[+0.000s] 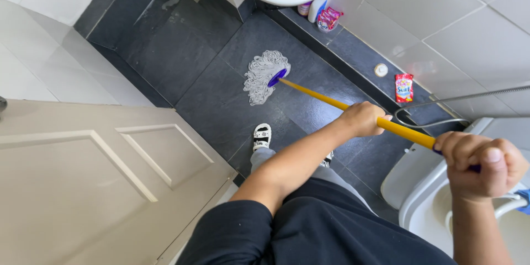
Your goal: The person mops the dark tiled floor of a bathroom using a yellow-handled mop. They move the mop back and forth across the floor, cleaning the area around a white sink, a toilet, and a white bucket.
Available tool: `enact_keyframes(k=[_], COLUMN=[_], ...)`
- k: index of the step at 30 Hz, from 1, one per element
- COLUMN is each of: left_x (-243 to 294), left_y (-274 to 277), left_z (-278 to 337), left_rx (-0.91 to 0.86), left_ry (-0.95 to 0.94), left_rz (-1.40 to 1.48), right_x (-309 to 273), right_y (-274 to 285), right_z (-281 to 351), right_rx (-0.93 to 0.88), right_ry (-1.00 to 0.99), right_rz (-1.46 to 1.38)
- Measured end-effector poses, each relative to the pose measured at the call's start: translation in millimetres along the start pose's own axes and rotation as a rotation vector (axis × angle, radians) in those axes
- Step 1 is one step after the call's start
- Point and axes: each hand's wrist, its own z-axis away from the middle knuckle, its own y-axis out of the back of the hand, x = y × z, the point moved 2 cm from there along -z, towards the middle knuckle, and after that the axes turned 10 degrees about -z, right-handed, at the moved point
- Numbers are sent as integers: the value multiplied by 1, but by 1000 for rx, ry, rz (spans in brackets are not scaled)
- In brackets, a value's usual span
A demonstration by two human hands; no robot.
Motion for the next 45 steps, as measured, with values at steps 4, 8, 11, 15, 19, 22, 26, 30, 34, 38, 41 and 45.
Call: enact_keyframes(k=[4, 8, 11, 15, 19, 22, 26, 30, 34, 38, 41, 45], left_x=[-23, -85, -121, -176, -164, -127, -56, 10, 39, 50, 29, -3], left_y=[15, 43, 64, 77, 80, 70, 33, 13, -6, -13, -19, 6], left_z=[4, 34, 64, 87, 89, 67, 30, -10, -37, -37, -42, -32], left_rx=[100, 147, 227, 313, 341, 424, 461, 339, 163, -24, -66, -141], left_ry=[23, 90, 124, 149, 109, 6, -94, -116, -160, -135, -175, -133], left_rz=[-47, -31, -22, -118, -175, -122, -55, 65, 94, 47, -7, -90], right_x=[31, 74, 100, 117, 98, 71, 12, -45, -58, -34, -21, -6], right_y=[-8, -57, -98, -147, -154, -123, -71, -53, -21, 31, 35, -1], right_z=[-24, -37, -37, -40, -45, -47, -42, -42, -33, -15, -17, -27], right_rx=[-8, -78, -139, -302, -321, -319, -268, -193, -111, 14, 24, 10], right_ry=[8, -11, -47, -99, -189, -197, -173, -85, -42, -83, -10, 41], right_rz=[-53, -147, -190, -208, -122, -47, -22, 126, 207, 41, -52, -98])
